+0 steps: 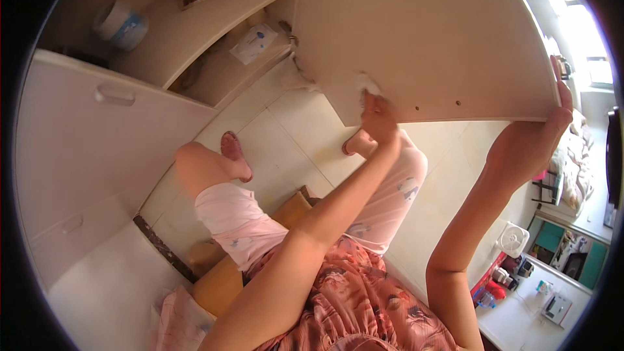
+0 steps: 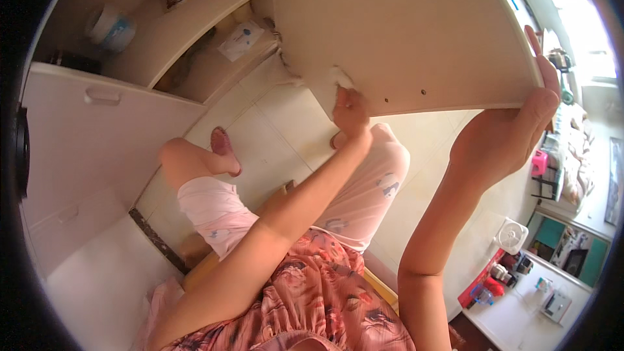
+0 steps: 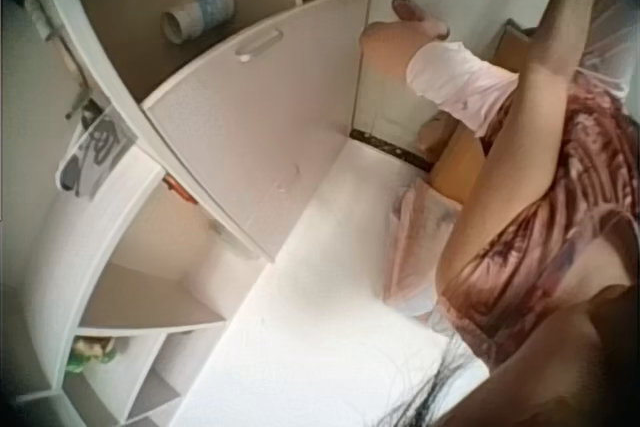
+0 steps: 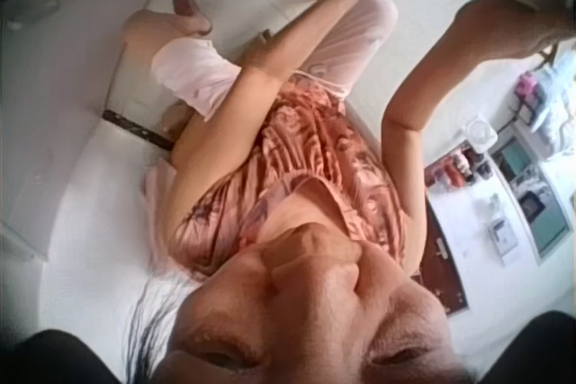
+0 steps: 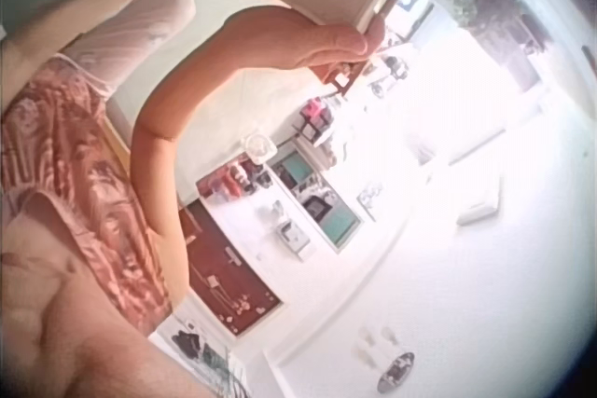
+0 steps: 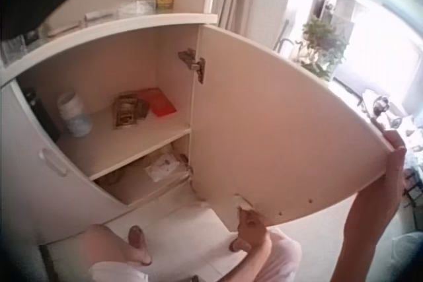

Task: The person wipes down the interior and exterior of a storage cabinet and then cleans a small portable fan with a cloth.

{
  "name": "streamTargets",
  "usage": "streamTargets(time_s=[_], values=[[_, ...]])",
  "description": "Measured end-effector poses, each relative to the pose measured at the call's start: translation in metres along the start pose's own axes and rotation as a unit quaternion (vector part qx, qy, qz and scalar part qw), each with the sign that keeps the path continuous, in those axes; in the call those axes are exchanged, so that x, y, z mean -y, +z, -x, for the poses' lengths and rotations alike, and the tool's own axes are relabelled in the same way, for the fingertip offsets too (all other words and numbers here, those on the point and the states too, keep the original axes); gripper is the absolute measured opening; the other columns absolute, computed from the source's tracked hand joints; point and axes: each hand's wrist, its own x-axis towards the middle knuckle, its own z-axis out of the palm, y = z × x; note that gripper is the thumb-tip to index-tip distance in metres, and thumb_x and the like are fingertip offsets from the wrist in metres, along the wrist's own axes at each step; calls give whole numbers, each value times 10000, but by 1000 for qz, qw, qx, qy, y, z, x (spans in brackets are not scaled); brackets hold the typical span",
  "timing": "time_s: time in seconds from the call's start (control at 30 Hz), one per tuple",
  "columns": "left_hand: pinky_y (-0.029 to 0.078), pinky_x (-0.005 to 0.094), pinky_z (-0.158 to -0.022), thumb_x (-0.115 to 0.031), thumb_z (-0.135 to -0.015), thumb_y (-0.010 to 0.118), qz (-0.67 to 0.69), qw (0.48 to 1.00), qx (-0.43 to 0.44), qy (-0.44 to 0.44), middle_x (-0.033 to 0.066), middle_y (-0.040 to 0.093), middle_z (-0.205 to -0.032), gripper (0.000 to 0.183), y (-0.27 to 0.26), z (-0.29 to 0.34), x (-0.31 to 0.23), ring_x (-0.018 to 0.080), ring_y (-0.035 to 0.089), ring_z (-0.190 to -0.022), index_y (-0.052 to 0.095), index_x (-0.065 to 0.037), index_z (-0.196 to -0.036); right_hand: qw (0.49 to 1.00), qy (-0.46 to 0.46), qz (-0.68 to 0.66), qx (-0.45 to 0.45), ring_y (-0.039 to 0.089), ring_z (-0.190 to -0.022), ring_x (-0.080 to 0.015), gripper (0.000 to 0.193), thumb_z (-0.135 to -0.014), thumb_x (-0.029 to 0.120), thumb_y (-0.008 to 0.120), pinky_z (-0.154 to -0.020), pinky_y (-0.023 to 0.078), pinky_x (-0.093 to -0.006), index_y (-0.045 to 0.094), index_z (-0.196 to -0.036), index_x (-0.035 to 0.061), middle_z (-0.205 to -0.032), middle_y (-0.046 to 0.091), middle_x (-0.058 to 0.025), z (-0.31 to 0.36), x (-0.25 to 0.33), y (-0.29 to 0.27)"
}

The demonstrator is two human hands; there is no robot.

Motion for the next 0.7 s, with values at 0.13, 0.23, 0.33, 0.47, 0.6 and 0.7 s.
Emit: streamTargets(time_s=[0.13,0.23,0.33,0.47,0.6,0.7], values=[[468,280,-630,-22,-861,581,-30,961,39,272,98,602,-1034,416,-34,49,-41,183,559,-792,544,-42,-1275,994,-19,-105,4,501,-1193,-280,451,-1014,390,326,-1012,402,-384,461,-1208,6,-1307,496,-225,15,15,2],[467,282,-696,-157,-893,582,25,992,-27,119,64,637,-855,245,-56,5,11,162,573,-732,615,-24,-1097,987,-32,-153,30,502,-1190,-296,405,-1018,350,345,-1013,396,-388,446,-1209,7,-1314,477,-254,35,33,13],[442,251,-659,-122,-880,592,58,998,2,-5,30,601,-777,157,-93,-24,37,97,518,-700,619,-9,-985,989,-71,-115,65,449,-1252,-340,404,-1017,303,363,-1055,354,-416,406,-1285,4,-1388,406,-242,63,51,28],[421,245,-597,-91,-890,578,-72,993,91,29,-23,564,-725,219,-155,5,-5,69,501,-679,654,-21,-1083,972,-63,-205,97,387,-1306,-297,447,-1018,247,354,-1085,289,-396,301,-1382,-7,-1422,375,-216,91,63,43],[407,211,-652,-100,-923,560,91,984,117,95,-24,617,-875,202,-233,13,-65,50,515,-751,629,2,-1082,919,-46,-345,185,255,-1374,-285,639,-980,305,435,-1118,173,-386,158,-1460,-13,-1505,233,-189,125,88,70],[385,235,-872,-62,-922,553,238,951,138,140,8,595,-1097,257,-261,3,-104,75,513,-973,573,-21,-1175,872,122,-420,220,370,-1305,-245,524,-949,141,499,-1062,290,-373,282,-1407,10,-1416,349,-146,163,86,64]])
